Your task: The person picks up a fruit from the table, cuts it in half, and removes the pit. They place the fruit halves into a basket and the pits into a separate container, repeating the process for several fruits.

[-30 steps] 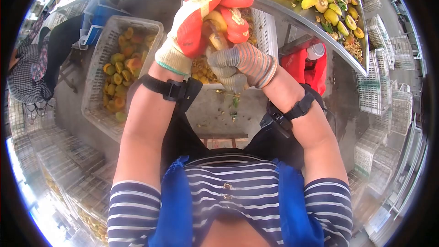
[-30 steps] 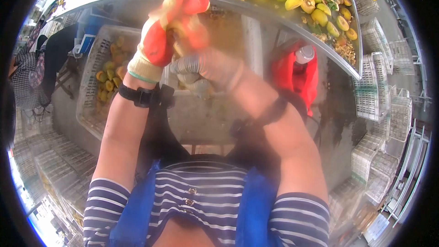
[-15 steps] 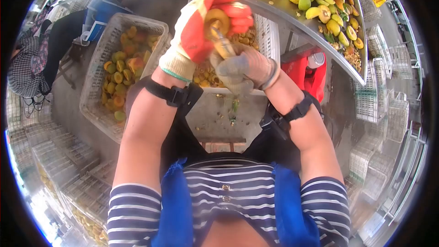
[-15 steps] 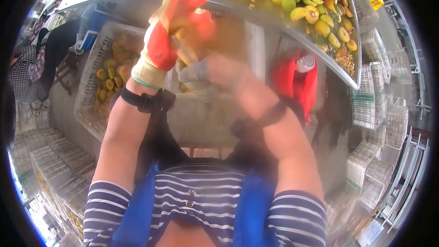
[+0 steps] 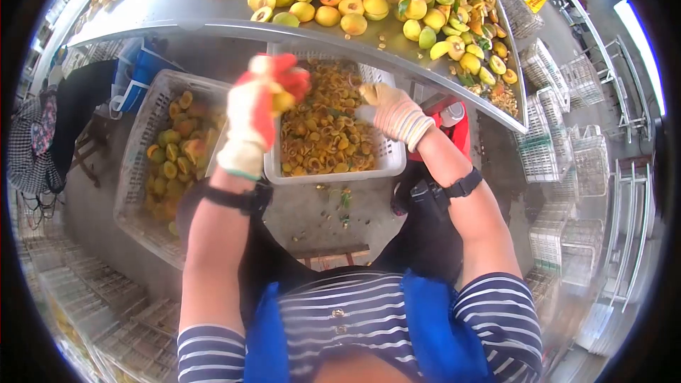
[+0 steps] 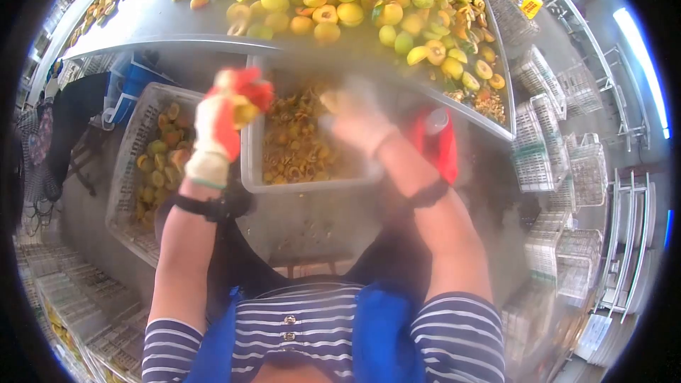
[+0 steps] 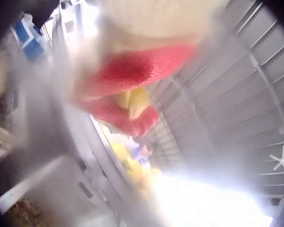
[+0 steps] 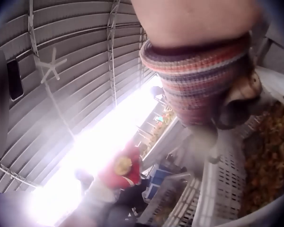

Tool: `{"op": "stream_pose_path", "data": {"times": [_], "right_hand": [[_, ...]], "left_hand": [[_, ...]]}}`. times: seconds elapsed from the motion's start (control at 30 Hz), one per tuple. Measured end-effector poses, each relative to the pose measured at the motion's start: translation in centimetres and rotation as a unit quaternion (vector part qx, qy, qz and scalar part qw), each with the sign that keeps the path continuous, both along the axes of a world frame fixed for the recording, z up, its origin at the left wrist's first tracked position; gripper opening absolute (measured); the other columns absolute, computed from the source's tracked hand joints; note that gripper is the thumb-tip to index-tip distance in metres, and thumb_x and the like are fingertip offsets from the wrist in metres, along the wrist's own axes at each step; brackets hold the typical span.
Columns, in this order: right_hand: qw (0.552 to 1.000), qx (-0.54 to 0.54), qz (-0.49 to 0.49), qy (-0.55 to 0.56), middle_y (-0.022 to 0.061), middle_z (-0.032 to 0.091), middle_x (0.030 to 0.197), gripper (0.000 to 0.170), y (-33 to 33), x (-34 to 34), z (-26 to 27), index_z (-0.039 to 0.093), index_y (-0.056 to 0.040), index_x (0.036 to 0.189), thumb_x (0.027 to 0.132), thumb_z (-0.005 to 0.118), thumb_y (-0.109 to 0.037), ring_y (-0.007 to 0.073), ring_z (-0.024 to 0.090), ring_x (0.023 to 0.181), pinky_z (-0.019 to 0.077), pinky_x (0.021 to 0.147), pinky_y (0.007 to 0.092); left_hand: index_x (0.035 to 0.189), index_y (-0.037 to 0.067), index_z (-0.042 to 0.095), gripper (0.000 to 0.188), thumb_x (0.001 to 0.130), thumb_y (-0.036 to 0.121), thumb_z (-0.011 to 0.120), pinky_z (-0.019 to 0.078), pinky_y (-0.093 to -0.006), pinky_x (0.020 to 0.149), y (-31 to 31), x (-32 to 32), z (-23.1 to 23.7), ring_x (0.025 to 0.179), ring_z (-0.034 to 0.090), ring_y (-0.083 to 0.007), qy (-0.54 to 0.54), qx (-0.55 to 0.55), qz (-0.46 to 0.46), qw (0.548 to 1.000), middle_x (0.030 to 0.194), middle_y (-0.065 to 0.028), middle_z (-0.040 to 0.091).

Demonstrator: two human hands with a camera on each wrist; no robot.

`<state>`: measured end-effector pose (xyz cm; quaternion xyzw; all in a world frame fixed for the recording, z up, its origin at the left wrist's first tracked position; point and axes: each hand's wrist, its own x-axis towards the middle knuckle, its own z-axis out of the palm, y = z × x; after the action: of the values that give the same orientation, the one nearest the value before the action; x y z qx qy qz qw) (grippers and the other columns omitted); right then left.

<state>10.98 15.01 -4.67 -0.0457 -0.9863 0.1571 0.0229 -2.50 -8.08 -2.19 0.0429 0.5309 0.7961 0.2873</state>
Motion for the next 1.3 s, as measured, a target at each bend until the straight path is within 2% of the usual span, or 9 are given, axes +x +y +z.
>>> {"op": "stream_pose_path", "data": {"times": [0.2, 0.33, 0.47, 0.57, 0.67, 0.87, 0.97, 1.13, 1.3], "right_hand": [[0.996, 0.021, -0.086, 0.006, 0.0246, 0.068, 0.106, 0.034, -0.4, -4.6, 8.9, 0.059, -0.0052, 0.118, 0.09, 0.057, -0.024, 0.0427, 0.064, 0.101, 0.0519, 0.085, 0.0488], [0.992, 0.091, -0.081, -0.005, 0.0262, 0.067, 0.106, 0.041, 5.2, -11.0, 5.9, 0.058, -0.0084, 0.126, 0.088, 0.058, -0.023, 0.0431, 0.066, 0.096, 0.0525, 0.081, 0.052], [0.981, 0.098, -0.151, -0.075, 0.0257, 0.066, 0.117, 0.068, 6.5, -16.8, 3.7, 0.052, -0.011, 0.137, 0.082, 0.069, -0.049, 0.0398, 0.064, 0.108, 0.0504, 0.092, 0.0485], [0.966, 0.064, -0.213, -0.129, 0.0229, 0.061, 0.13, 0.066, 5.7, -19.8, 1.3, 0.043, -0.014, 0.146, 0.086, 0.064, -0.031, 0.0372, 0.06, 0.119, 0.0474, 0.099, 0.0453], [0.972, 0.058, -0.188, -0.131, 0.0228, 0.06, 0.131, 0.067, 4.9, -19.2, 3.0, 0.043, -0.0129, 0.145, 0.084, 0.065, -0.031, 0.0391, 0.058, 0.121, 0.0472, 0.1, 0.0446], [0.991, -0.13, -0.021, -0.01, 0.0231, 0.066, 0.111, 0.048, 8.9, -16.1, 0.9, 0.06, -0.0015, 0.121, 0.079, 0.067, -0.025, 0.037, 0.065, 0.101, 0.0535, 0.087, 0.0412], [0.853, -0.519, 0.038, 0.022, 0.015, 0.065, 0.106, 0.056, 1.4, -9.5, 5.9, 0.06, 0.0032, 0.119, 0.071, 0.074, -0.022, 0.0237, 0.065, 0.097, 0.0546, 0.083, 0.0324], [0.971, -0.138, 0.06, 0.186, 0.013, 0.067, 0.086, 0.023, -5.8, -4.1, 5.2, 0.068, -0.0106, 0.101, 0.082, 0.067, -0.023, 0.0348, 0.068, 0.08, 0.0562, 0.071, 0.0399], [0.949, -0.165, -0.039, 0.266, 0.0089, 0.063, 0.086, 0.023, -5.1, -2.8, 4.3, 0.062, -0.0057, 0.102, 0.08, 0.067, -0.009, 0.0266, 0.061, 0.078, 0.0517, 0.08, 0.0366]], "left_hand": [[0.112, -0.002, 0.067, 0.038, 0.105, 0.032, 0.051, 0.0553, -0.0332, 0.073, 2.5, -1.3, 3.0, 0.077, 0.07, -0.0216, 0.058, -0.01, 0.093, 0.994, 0.091, -0.0144, 0.073], [0.106, 0.001, 0.072, 0.036, 0.101, 0.032, 0.055, 0.0536, -0.0306, 0.073, -1.1, -1.5, 5.3, 0.079, 0.07, -0.0178, 0.084, -0.099, 0.164, 0.978, 0.087, -0.009, 0.075], [0.108, 0.014, 0.074, 0.032, 0.088, 0.034, 0.06, 0.0537, -0.0394, 0.083, -8.9, -3.7, 5.3, 0.09, 0.069, -0.0331, 0.349, -0.65, 0.157, 0.657, 0.092, -0.0142, 0.073], [0.11, 0.014, 0.074, 0.036, 0.086, 0.039, 0.064, 0.0545, -0.0399, 0.083, -10.5, -5.1, 3.7, 0.092, 0.069, -0.0313, 0.385, -0.578, 0.287, 0.659, 0.095, -0.0121, 0.073], [0.122, 0.011, 0.069, 0.039, 0.089, 0.032, 0.067, 0.0535, -0.0335, 0.085, -7.7, -4.1, 4.5, 0.093, 0.069, -0.0217, 0.288, -0.356, 0.232, 0.859, 0.103, -0.0093, 0.073], [0.134, 0.015, 0.061, 0.044, 0.096, 0.037, 0.067, 0.0492, -0.0243, 0.088, -2.9, -4.3, 1.1, 0.101, 0.063, -0.0111, 0.104, 0.037, 0.064, 0.992, 0.116, -0.0007, 0.068], [0.139, 0.015, 0.055, 0.051, 0.098, 0.043, 0.063, 0.0499, -0.0299, 0.091, 0.4, -3.7, -1.1, 0.106, 0.063, -0.0159, -0.042, 0.197, -0.005, 0.979, 0.123, -0.0035, 0.065], [0.138, 0.012, 0.054, 0.051, 0.098, 0.044, 0.06, 0.0505, -0.0449, 0.097, 2.2, 3.9, 3.0, 0.113, 0.062, -0.027, 0.067, 0.296, -0.094, 0.948, 0.128, -0.0118, 0.062], [0.142, 0.011, 0.048, 0.056, 0.095, 0.036, 0.064, 0.0507, -0.0416, 0.096, 3.2, 4.6, 2.1, 0.114, 0.061, -0.0252, 0.111, 0.227, -0.12, 0.96, 0.129, -0.0097, 0.061]]}}
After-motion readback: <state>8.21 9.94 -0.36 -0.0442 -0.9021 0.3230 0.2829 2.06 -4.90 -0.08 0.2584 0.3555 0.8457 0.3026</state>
